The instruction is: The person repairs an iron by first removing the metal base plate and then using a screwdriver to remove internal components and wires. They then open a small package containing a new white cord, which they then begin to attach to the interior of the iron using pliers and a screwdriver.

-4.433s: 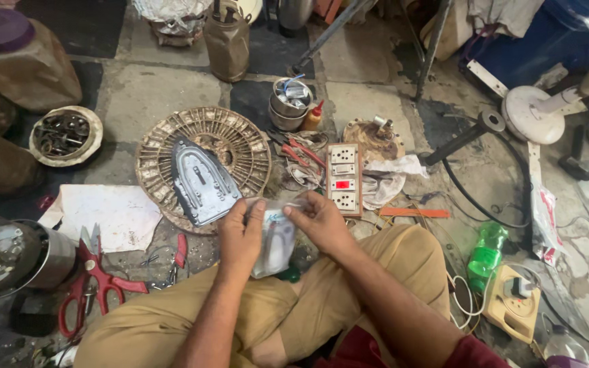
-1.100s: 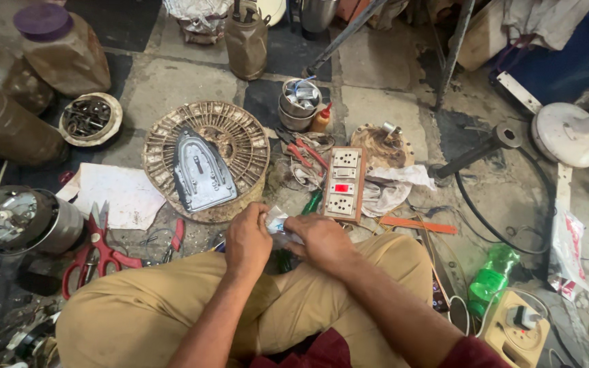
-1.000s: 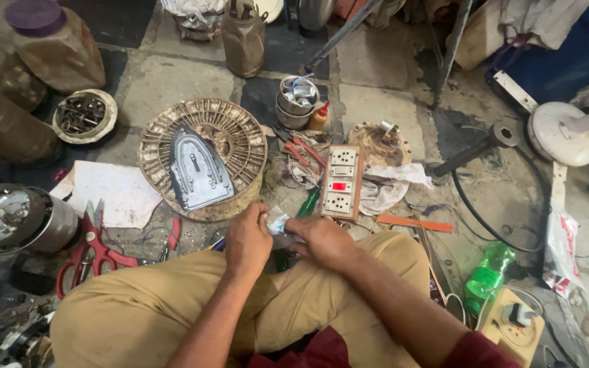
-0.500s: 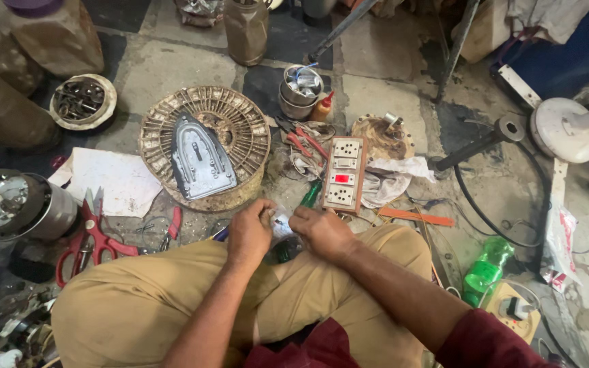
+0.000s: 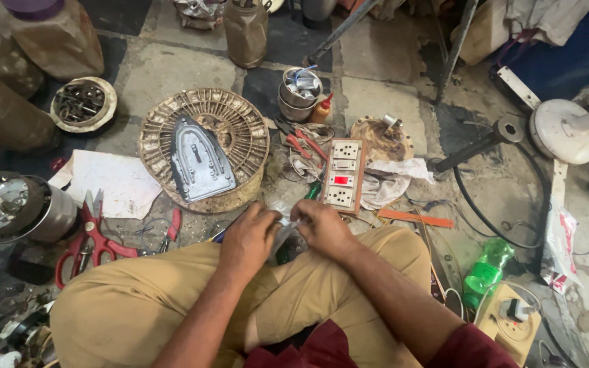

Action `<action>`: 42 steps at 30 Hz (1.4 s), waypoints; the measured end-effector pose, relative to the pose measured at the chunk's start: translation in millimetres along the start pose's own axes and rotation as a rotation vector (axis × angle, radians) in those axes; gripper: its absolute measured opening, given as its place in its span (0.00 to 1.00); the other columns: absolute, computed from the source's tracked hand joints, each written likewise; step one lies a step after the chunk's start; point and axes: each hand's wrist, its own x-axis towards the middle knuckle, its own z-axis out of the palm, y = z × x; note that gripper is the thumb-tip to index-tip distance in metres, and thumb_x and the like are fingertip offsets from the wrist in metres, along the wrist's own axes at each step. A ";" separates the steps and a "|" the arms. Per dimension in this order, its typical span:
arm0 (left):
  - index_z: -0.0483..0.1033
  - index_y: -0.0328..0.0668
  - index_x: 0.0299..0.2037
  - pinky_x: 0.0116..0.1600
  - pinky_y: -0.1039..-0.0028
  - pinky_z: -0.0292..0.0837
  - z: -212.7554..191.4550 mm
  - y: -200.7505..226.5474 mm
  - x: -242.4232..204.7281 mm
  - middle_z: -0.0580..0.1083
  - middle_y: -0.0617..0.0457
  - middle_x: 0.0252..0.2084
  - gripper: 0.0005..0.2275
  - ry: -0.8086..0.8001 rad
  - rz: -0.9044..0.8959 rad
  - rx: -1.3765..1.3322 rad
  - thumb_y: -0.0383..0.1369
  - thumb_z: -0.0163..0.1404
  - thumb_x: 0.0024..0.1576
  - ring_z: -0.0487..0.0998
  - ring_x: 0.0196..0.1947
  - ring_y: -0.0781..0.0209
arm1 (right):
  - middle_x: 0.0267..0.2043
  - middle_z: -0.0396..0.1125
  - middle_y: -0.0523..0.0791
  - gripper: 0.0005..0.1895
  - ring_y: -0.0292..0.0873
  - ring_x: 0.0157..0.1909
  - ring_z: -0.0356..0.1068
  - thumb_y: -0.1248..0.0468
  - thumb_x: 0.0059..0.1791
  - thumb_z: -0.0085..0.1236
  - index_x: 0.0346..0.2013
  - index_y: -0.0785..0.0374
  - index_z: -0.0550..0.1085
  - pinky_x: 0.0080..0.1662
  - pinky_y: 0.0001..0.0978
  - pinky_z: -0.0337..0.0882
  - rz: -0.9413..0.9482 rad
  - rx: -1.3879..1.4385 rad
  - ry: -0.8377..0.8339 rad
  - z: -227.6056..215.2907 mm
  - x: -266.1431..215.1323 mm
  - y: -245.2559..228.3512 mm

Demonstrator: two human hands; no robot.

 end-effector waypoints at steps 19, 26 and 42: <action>0.76 0.36 0.38 0.40 0.62 0.73 9.7 -16.2 4.8 0.77 0.44 0.37 0.05 0.229 -0.203 -0.270 0.28 0.55 0.56 0.79 0.34 0.46 | 0.34 0.72 0.43 0.05 0.34 0.36 0.71 0.69 0.54 0.53 0.43 0.67 0.70 0.38 0.25 0.72 0.290 0.606 0.111 39.0 8.8 83.4; 0.72 0.36 0.39 0.44 0.56 0.72 22.9 -26.8 3.1 0.76 0.41 0.38 0.05 0.212 -0.176 -0.195 0.28 0.54 0.57 0.78 0.39 0.40 | 0.35 0.70 0.43 0.07 0.34 0.36 0.69 0.68 0.55 0.54 0.46 0.67 0.69 0.39 0.25 0.72 0.219 0.727 0.076 44.1 12.2 96.1; 0.79 0.41 0.35 0.37 0.64 0.74 -10.1 4.2 25.5 0.77 0.43 0.28 0.10 -0.106 -0.518 -0.189 0.37 0.61 0.50 0.79 0.27 0.48 | 0.35 0.72 0.41 0.14 0.34 0.35 0.69 0.58 0.52 0.57 0.46 0.64 0.74 0.39 0.27 0.72 0.220 0.428 0.154 20.5 9.2 33.3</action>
